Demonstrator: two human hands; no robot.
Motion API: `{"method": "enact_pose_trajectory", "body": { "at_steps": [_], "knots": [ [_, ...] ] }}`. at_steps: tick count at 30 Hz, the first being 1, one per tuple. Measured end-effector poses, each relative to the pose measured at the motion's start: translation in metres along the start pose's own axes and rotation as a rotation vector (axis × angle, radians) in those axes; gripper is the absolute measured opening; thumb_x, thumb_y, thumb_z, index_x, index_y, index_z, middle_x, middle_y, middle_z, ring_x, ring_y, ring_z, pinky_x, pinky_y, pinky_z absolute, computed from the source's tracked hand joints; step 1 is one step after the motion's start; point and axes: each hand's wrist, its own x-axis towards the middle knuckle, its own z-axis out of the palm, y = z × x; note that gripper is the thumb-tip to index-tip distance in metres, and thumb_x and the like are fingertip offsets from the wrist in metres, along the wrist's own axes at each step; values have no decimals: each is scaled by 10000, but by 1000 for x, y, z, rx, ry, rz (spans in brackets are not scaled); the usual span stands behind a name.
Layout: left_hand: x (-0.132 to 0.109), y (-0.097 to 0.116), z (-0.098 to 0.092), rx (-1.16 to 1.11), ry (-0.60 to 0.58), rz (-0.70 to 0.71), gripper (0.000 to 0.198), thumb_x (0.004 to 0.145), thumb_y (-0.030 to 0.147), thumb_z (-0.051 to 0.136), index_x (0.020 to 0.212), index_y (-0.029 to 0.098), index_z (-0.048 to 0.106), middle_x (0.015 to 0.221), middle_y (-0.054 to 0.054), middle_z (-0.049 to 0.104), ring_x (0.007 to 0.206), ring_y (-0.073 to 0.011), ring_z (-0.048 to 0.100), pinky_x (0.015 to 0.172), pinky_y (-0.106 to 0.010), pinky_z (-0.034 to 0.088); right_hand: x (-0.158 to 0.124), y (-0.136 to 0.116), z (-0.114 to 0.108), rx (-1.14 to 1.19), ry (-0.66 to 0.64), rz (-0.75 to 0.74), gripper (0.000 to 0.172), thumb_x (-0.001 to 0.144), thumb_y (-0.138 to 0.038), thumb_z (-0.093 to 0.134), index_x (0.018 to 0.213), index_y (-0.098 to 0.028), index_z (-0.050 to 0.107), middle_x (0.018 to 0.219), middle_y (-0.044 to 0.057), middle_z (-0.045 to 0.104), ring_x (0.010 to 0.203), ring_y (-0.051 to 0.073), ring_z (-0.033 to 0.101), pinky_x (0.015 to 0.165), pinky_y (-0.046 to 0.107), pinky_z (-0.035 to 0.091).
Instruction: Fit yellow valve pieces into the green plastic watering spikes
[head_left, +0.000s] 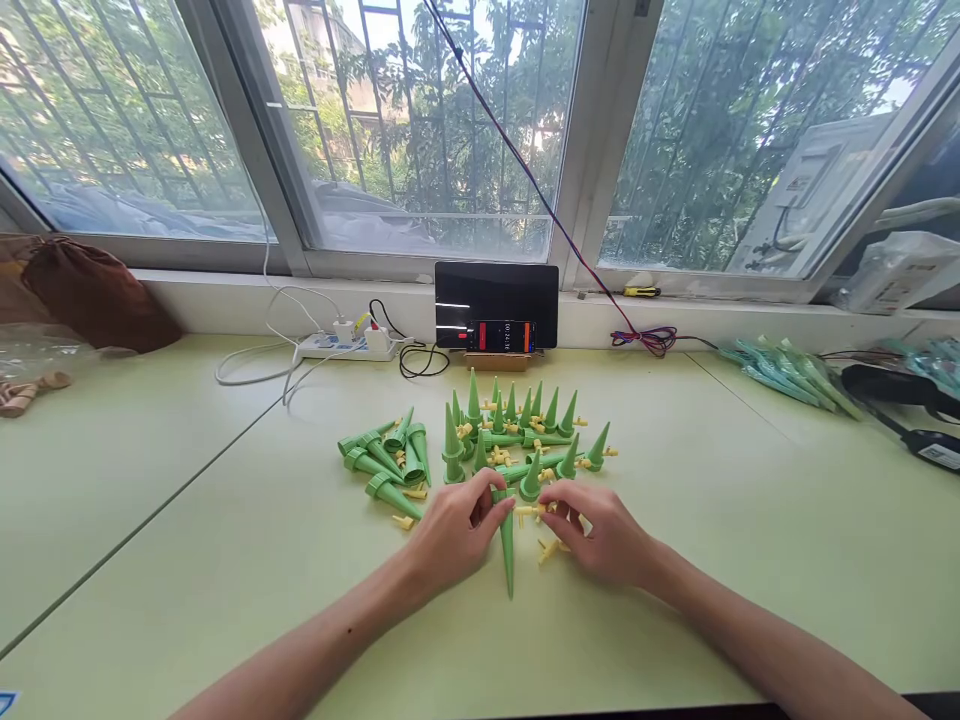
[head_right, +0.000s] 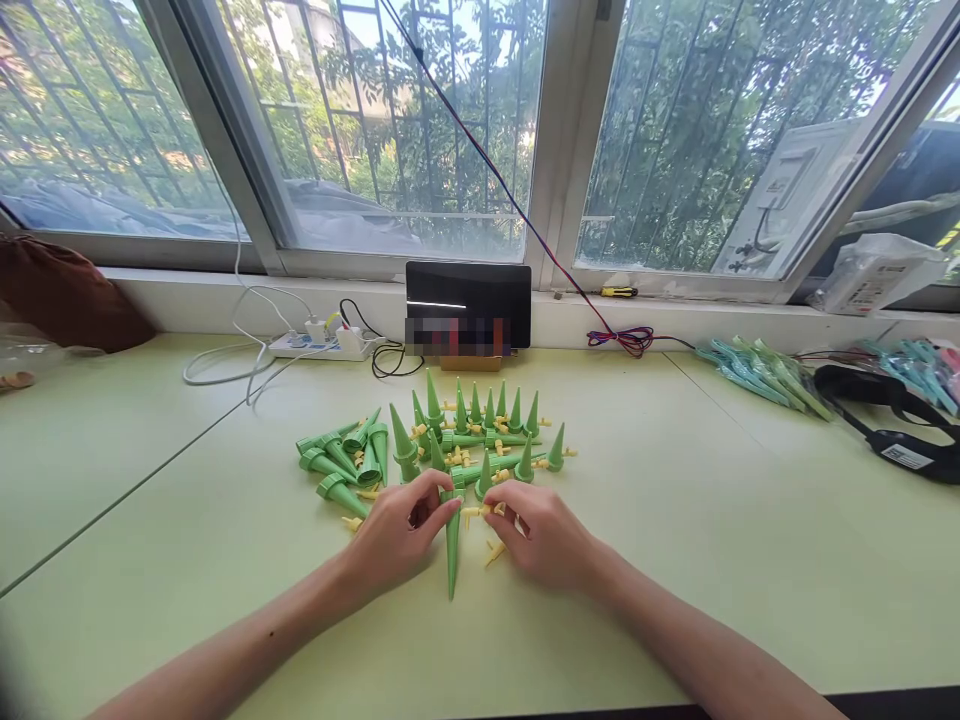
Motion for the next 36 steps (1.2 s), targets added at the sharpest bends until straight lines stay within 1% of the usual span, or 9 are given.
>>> {"method": "enact_pose_trajectory", "body": {
  "at_steps": [4, 7, 14, 21, 36],
  "knots": [
    [-1, 0, 0, -8, 6, 3, 117, 991, 316, 559, 939, 214, 582, 594, 83, 465, 527, -114, 416, 555, -225, 322, 0, 0, 1, -11, -6, 4, 128, 1031, -260, 518, 1028, -197, 629, 871, 52, 701, 635, 147, 594, 589, 251, 490],
    [-1, 0, 0, -11, 7, -3, 117, 988, 317, 566, 936, 214, 586, 595, 84, 465, 527, -111, 415, 552, -222, 318, 1, -1, 0, -20, -9, 5, 137, 1036, -269, 519, 1016, -197, 634, 863, 48, 706, 627, 144, 588, 594, 252, 481],
    [-1, 0, -1, -34, -2, 6, 122, 992, 323, 571, 950, 212, 600, 600, 80, 478, 529, -113, 419, 551, -225, 323, 1, -1, 0, -20, -25, -6, 112, 1033, -261, 533, 1003, -205, 626, 892, 40, 713, 644, 144, 587, 610, 252, 466],
    [-1, -1, 0, -24, -5, 13, 116, 991, 324, 587, 972, 212, 611, 614, 77, 508, 543, -112, 440, 566, -226, 341, 2, 0, 1, -7, -49, 24, 124, 1028, -282, 548, 975, -202, 628, 858, 32, 699, 624, 138, 565, 605, 250, 461],
    [-1, -2, 1, -24, 0, 35, 122, 996, 329, 583, 983, 212, 617, 616, 76, 516, 544, -112, 447, 560, -224, 348, 3, 2, 3, -5, -65, 28, 126, 1021, -296, 547, 974, -202, 616, 848, 35, 682, 637, 143, 576, 595, 253, 462]
  ]
}}
